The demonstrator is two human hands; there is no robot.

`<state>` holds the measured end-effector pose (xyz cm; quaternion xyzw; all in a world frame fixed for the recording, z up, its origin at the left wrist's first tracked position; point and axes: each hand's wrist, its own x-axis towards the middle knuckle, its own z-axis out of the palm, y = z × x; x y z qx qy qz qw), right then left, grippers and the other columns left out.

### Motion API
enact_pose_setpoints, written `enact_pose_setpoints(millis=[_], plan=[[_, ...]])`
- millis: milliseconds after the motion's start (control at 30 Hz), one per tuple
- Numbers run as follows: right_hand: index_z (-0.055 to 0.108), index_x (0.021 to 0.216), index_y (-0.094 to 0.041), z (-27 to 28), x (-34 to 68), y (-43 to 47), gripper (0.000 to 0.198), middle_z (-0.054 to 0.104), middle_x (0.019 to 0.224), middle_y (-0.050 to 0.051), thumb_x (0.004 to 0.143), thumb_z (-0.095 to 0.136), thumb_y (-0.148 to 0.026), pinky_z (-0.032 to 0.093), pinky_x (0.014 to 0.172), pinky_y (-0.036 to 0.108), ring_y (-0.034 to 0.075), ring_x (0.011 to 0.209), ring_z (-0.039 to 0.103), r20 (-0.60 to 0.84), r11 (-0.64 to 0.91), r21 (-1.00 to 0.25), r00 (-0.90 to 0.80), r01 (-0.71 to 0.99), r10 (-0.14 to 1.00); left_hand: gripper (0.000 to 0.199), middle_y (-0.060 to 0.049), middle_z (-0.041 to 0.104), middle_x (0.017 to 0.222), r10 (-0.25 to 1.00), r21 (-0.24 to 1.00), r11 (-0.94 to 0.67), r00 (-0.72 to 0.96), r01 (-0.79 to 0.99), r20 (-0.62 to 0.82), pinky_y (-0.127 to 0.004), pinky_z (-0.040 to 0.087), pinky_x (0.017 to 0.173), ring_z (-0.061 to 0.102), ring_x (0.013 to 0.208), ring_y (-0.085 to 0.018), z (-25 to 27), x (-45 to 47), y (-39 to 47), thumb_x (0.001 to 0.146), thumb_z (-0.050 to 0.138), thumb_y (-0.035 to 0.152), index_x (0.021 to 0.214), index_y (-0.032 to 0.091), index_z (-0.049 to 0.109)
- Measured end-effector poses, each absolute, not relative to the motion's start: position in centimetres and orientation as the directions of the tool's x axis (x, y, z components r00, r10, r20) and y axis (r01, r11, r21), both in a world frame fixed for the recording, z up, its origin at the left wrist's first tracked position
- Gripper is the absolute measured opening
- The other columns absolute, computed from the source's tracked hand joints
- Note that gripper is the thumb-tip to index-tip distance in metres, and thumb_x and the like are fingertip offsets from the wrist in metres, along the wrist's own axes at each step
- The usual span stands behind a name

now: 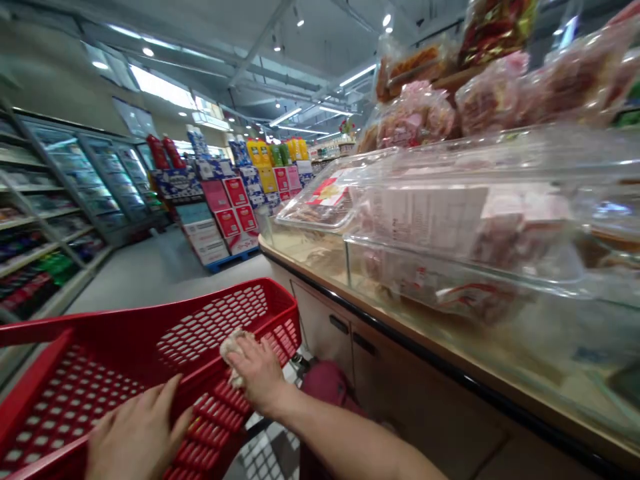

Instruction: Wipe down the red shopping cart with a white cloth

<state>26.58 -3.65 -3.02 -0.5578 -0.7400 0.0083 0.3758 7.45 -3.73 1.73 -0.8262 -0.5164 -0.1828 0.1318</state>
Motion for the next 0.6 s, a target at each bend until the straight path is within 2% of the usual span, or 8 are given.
enact_pose_setpoints(millis=[67,133,200,233,333,400,533,600], plan=[[0.045,0.120,-0.023,-3.3,27.1,-3.5,0.040,0.038,0.134,0.005,0.079,0.046,-0.024,0.018,0.102,0.044,0.018,0.126,0.025,0.551,0.411,-0.425,-0.129,0.806,0.825,0.053,-0.011,0.058,0.105,0.814,-0.203,-0.316,0.375,0.927,0.445,-0.044,0.030,0.091,0.048,0.099,-0.027,2.0,6.9,-4.4,0.075,0.028,0.038,0.115,0.011,0.050],[0.049,0.118,-0.019,-3.6,28.4,-2.9,0.043,0.041,0.131,0.008,0.076,0.044,-0.013,0.018,0.101,0.048,0.021,0.124,0.030,0.486,0.245,-0.505,0.039,0.827,0.873,0.053,-0.012,0.057,0.111,0.821,-0.252,-0.308,0.390,0.917,0.417,-0.042,0.026,0.095,0.046,0.102,-0.026,1.9,7.5,-4.8,0.073,0.032,0.034,0.118,0.010,0.048],[0.047,0.121,-0.018,-3.9,29.0,-2.3,0.050,0.038,0.133,0.012,0.072,0.041,-0.007,0.021,0.098,0.051,0.023,0.124,0.031,0.467,0.097,-0.584,0.236,0.806,0.852,0.053,-0.012,0.055,0.115,0.818,-0.254,-0.313,0.395,0.915,0.417,-0.041,0.022,0.097,0.044,0.106,-0.025,1.7,8.4,-5.1,0.073,0.034,0.031,0.120,0.010,0.046],[0.046,0.122,-0.019,-4.0,28.8,-2.2,0.053,0.037,0.133,0.011,0.071,0.040,-0.005,0.022,0.098,0.051,0.023,0.124,0.030,0.485,0.106,-0.589,0.245,0.801,0.839,0.053,-0.012,0.054,0.117,0.815,-0.255,-0.314,0.397,0.915,0.422,-0.041,0.021,0.097,0.043,0.108,-0.025,1.5,8.8,-5.2,0.073,0.035,0.030,0.121,0.010,0.045],[0.046,0.122,-0.024,-3.9,26.9,-2.2,0.056,0.038,0.134,0.006,0.069,0.042,-0.005,0.021,0.100,0.045,0.019,0.126,0.026,0.603,0.350,-0.489,0.019,0.799,0.798,0.052,-0.012,0.052,0.121,0.803,-0.260,-0.315,0.402,0.913,0.440,-0.043,0.018,0.099,0.041,0.112,-0.024,1.0,9.3,-5.3,0.074,0.034,0.028,0.122,0.010,0.044],[0.048,0.120,-0.024,-3.6,26.5,-2.1,0.055,0.041,0.132,0.004,0.068,0.044,-0.005,0.021,0.101,0.043,0.018,0.126,0.028,0.624,0.431,-0.438,-0.078,0.789,0.777,0.051,-0.011,0.050,0.123,0.789,-0.261,-0.335,0.421,0.905,0.447,-0.043,0.017,0.099,0.040,0.114,-0.024,0.8,9.3,-5.3,0.074,0.035,0.026,0.122,0.011,0.044],[0.050,0.118,-0.018,-3.8,29.0,-1.4,0.055,0.043,0.129,0.010,0.067,0.040,-0.001,0.024,0.098,0.048,0.022,0.122,0.034,0.544,0.168,-0.524,0.175,0.835,0.821,0.051,-0.010,0.049,0.124,0.761,-0.247,-0.381,0.454,0.891,0.463,-0.042,0.016,0.101,0.039,0.116,-0.023,0.0,9.0,-5.1,0.074,0.038,0.024,0.123,0.013,0.043],[0.049,0.119,-0.018,-4.4,29.7,-1.2,0.056,0.043,0.130,0.011,0.068,0.038,0.000,0.025,0.098,0.047,0.021,0.123,0.033,0.562,0.131,-0.527,0.228,0.840,0.795,0.051,-0.009,0.050,0.124,0.758,-0.233,-0.382,0.448,0.894,0.474,-0.042,0.015,0.101,0.039,0.116,-0.023,-0.3,8.9,-4.9,0.073,0.039,0.024,0.124,0.015,0.042]])
